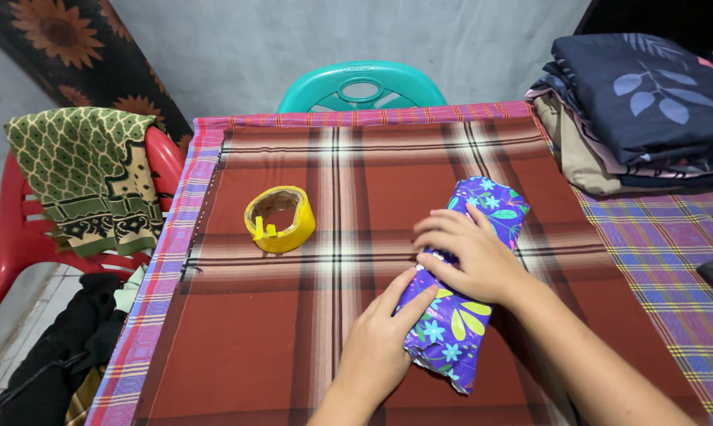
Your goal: The person folds and smooths a rectangular item wrapped in purple floral paper on a plaid tablecloth. They then pick up a roll of yellow tape and a pair of scissors, cut a strip of tape, and place the tape on the table.
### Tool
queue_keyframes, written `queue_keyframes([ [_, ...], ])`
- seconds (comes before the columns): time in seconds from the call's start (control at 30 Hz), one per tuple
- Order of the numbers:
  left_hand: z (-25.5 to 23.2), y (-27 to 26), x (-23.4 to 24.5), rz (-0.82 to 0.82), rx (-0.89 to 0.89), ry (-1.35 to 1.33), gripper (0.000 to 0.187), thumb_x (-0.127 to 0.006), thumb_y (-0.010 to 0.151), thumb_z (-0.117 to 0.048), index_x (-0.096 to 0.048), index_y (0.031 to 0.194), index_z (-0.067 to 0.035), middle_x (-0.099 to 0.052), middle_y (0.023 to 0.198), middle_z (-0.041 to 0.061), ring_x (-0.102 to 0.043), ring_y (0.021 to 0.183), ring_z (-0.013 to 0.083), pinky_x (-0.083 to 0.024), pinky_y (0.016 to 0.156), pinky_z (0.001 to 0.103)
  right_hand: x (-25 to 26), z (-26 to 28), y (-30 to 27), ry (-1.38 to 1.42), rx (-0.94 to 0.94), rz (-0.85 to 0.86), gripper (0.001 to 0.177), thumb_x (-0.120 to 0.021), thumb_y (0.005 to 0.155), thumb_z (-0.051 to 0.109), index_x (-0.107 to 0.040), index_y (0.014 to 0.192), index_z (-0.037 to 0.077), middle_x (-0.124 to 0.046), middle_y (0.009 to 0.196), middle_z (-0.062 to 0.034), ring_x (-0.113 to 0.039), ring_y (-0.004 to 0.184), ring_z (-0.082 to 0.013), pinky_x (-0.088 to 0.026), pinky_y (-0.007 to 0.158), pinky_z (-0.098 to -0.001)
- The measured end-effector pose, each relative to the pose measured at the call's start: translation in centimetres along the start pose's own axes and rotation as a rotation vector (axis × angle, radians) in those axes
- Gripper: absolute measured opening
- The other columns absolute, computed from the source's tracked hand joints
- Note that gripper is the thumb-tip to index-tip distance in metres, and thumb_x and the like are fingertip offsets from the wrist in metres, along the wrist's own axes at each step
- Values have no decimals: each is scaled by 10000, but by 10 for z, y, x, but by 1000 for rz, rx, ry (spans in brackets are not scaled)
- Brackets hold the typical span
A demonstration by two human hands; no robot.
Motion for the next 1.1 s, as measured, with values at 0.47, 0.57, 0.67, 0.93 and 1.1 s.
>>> queue_keyframes([
  [0.47,18,43,7,309,-72,-297,502,-640,976,-306,-591,1429,-95,-422,1603,206,-387,1508,378,-339,1192,453,29,-33,-90,65,-270,-446,744,-614,947,341,-356,1504,-80,-256,1605,-322,-247,1482,-475,-220,1163,-507],
  [0.57,10,41,-8,319,-57,-326,531,-637,961,-336,-590,1431,-93,-387,1636,206,-393,1496,387,-337,1188,458,41,-76,-65,130,-288,-460,534,-530,1027,315,-485,1422,-42,-478,1497,-241,-451,1421,-381,-340,1172,-438],
  [0.67,4,35,-13,275,-64,-323,576,-667,934,-342,-581,1439,-80,-364,1648,218,-393,1494,396,-346,1182,460,35,-96,-42,26,-329,-373,444,-533,1010,292,-590,1332,-9,-618,1356,-201,-576,1283,-354,-429,1090,-412],
  [0.93,13,33,-24,331,-23,-321,612,-701,916,-327,-557,1451,-65,-322,1652,211,-356,1511,403,-331,1183,470,21,-111,-21,-120,-504,-196,410,-558,973,300,-626,1277,33,-673,1194,-182,-604,1151,-381,-451,1013,-462],
  [1.1,17,32,-27,344,-14,-423,635,-702,941,-328,-529,1483,-46,-279,1688,215,-321,1559,406,-306,1220,500,41,-102,-46,3,-283,-691,455,-637,980,282,-569,1287,-48,-611,1280,-262,-579,1214,-370,-436,1042,-439],
])
Point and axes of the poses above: each hand's wrist, its own y-axis towards the middle knuckle, its own x-axis out of the back of the hand, z = x × y, the point moved 10 cm from there along y, towards the middle knuckle
